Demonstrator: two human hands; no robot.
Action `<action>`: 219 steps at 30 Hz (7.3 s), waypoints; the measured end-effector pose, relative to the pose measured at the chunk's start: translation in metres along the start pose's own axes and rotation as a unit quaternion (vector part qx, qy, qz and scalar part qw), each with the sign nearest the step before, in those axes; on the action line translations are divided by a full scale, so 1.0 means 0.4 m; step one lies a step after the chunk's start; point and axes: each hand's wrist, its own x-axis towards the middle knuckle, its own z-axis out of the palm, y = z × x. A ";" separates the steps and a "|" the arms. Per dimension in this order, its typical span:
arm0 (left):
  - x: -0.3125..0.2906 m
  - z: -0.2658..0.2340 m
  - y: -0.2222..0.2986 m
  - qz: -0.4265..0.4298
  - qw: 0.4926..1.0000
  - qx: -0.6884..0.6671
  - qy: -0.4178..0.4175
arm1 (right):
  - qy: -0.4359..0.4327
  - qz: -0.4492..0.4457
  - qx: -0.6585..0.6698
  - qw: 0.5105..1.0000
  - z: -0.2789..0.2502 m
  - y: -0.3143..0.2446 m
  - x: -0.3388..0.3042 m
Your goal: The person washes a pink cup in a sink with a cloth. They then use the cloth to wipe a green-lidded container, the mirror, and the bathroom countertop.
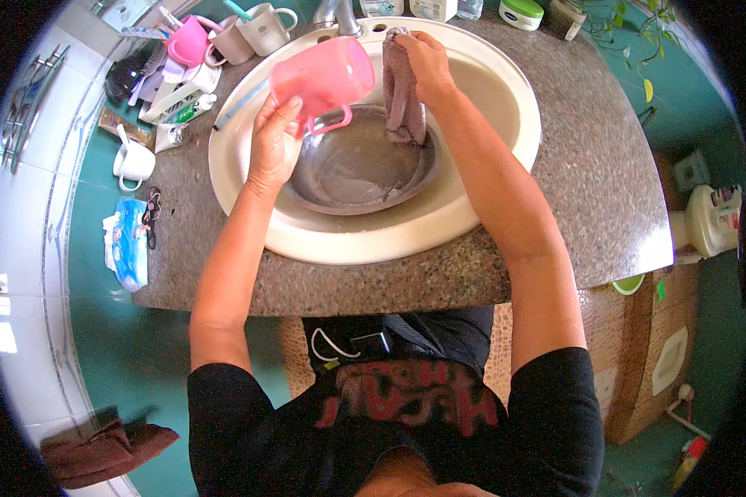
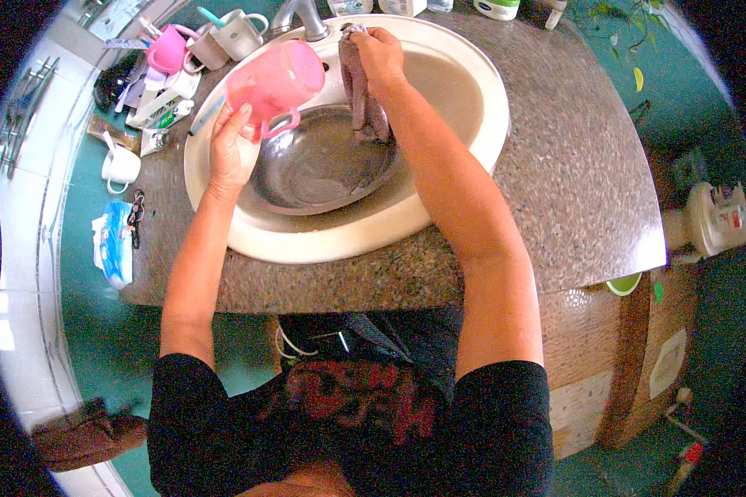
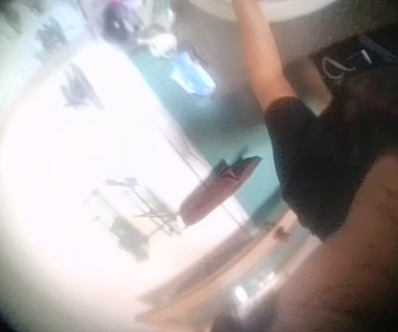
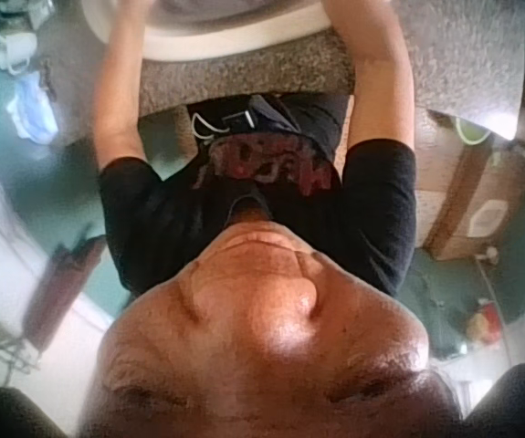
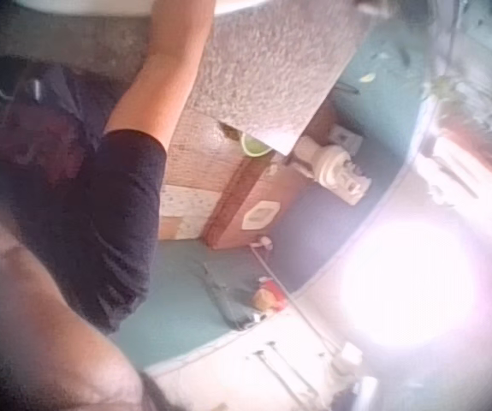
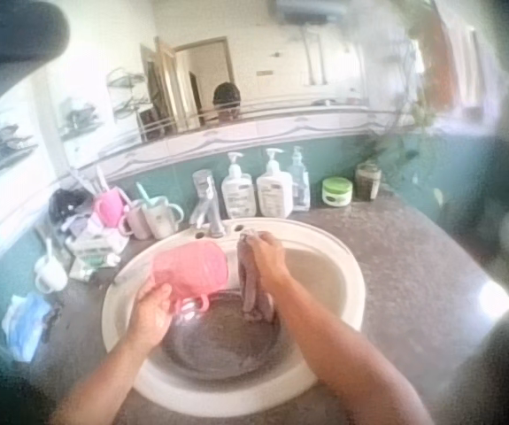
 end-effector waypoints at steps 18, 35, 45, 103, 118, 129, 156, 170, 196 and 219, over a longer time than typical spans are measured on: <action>0.202 0.165 0.051 0.133 0.723 0.653 -0.182 | 0.169 -0.106 0.161 0.967 -0.007 -0.050 0.023; 0.728 0.324 0.056 0.155 0.524 0.828 -0.129 | 0.083 -0.062 0.188 0.977 0.055 -0.141 0.227; 0.890 0.199 0.053 0.064 0.476 0.854 -0.199 | 0.028 -0.082 0.195 0.977 0.140 -0.152 0.315; 0.638 0.199 0.067 0.357 0.673 0.645 -0.067 | -0.188 -0.069 0.026 0.979 -0.028 -0.138 0.238; 0.081 -0.039 -0.088 -0.268 0.822 0.492 -0.103 | -0.137 -0.044 -0.045 0.989 0.000 -0.073 -0.078; 0.059 -0.010 -0.052 -0.143 0.986 0.067 -0.046 | -0.138 -0.370 -0.250 0.884 0.037 -0.037 -0.160; 0.005 0.055 -0.051 0.127 0.879 0.455 -0.064 | -0.113 -0.465 -0.334 0.812 0.081 -0.069 -0.211; 0.023 0.037 -0.052 -0.011 0.948 0.317 -0.020 | -0.181 -0.462 -0.370 0.785 0.077 -0.051 -0.223; 0.014 0.037 -0.028 -0.060 0.989 0.132 -0.037 | -0.090 -0.445 -0.391 0.801 0.045 -0.052 -0.189; 0.019 0.004 -0.068 0.121 0.836 0.528 -0.082 | -0.122 -0.438 -0.385 0.804 0.049 -0.062 -0.186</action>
